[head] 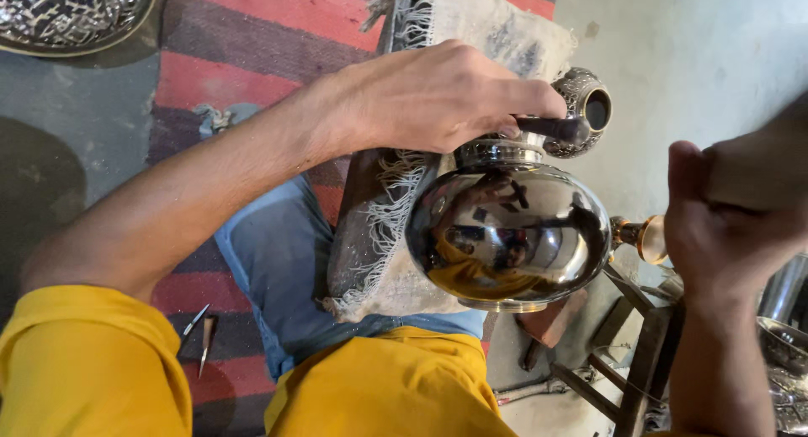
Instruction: The person sits on a mat and uses a hammer and chisel to shape the neck of a polished metal vase. They repeatedly strike the chisel against the vase's rim, rotate the vase to access different areas, and occasionally set the tools down to reposition the vase.
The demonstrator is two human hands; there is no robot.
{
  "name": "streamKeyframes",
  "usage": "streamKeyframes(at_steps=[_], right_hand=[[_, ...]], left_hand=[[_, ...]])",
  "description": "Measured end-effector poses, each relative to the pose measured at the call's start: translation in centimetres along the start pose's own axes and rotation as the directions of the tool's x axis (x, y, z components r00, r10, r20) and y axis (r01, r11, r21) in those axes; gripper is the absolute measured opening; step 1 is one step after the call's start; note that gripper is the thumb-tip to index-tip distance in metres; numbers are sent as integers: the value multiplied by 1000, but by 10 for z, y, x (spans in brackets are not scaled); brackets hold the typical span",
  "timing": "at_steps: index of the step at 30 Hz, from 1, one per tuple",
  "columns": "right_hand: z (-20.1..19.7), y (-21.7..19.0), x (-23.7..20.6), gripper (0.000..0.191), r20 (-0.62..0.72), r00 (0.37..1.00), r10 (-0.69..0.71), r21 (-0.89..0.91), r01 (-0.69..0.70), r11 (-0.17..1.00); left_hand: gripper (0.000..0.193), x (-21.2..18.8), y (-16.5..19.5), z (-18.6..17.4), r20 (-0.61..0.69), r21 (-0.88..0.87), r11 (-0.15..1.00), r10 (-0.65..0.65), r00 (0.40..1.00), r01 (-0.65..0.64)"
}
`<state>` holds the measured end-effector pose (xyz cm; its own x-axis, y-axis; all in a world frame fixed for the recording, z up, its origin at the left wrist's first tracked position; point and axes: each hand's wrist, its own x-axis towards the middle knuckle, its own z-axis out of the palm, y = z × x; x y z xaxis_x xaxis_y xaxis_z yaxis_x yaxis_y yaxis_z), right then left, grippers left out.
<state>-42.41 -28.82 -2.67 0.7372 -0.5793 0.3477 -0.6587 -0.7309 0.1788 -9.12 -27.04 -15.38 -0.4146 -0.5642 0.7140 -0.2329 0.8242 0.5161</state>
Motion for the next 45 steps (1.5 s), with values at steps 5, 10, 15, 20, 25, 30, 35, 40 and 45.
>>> streamKeyframes(at_steps=[5,10,15,20,25,30,35,40,45], right_hand=[[-7,5,6,12,85,996,39,73,-45,996],[-3,14,14,18,75,997,-31,-52,35,998],[4,19,20,13,9,997,71,83,-71,994],[9,12,12,16,106,993,55,-58,-49,997],[11,5,-7,12,199,945,258,-21,-259,966],[8,-9,-25,13,379,724,576,307,-686,660],[13,-31,-62,20,298,819,490,809,-489,327],[45,-42,-114,30,369,736,567,862,-499,87],[101,-89,-154,36,608,390,691,788,-194,-584]], left_hand=[[45,-13,-6,6,-83,-9,998,58,995,-59],[34,-9,-15,14,-56,16,1000,-16,998,16],[42,-2,-22,12,-66,-36,999,13,998,-16],[34,0,-23,9,-74,-28,995,95,993,-98],[39,3,-19,9,-106,-20,999,26,994,-28],[26,-52,16,58,-577,-611,792,-431,693,-16],[35,-63,35,140,-638,-761,647,-729,247,-55],[36,-39,56,146,-603,-796,595,-794,73,-110],[38,-20,87,110,-617,-786,605,-756,220,-126]])
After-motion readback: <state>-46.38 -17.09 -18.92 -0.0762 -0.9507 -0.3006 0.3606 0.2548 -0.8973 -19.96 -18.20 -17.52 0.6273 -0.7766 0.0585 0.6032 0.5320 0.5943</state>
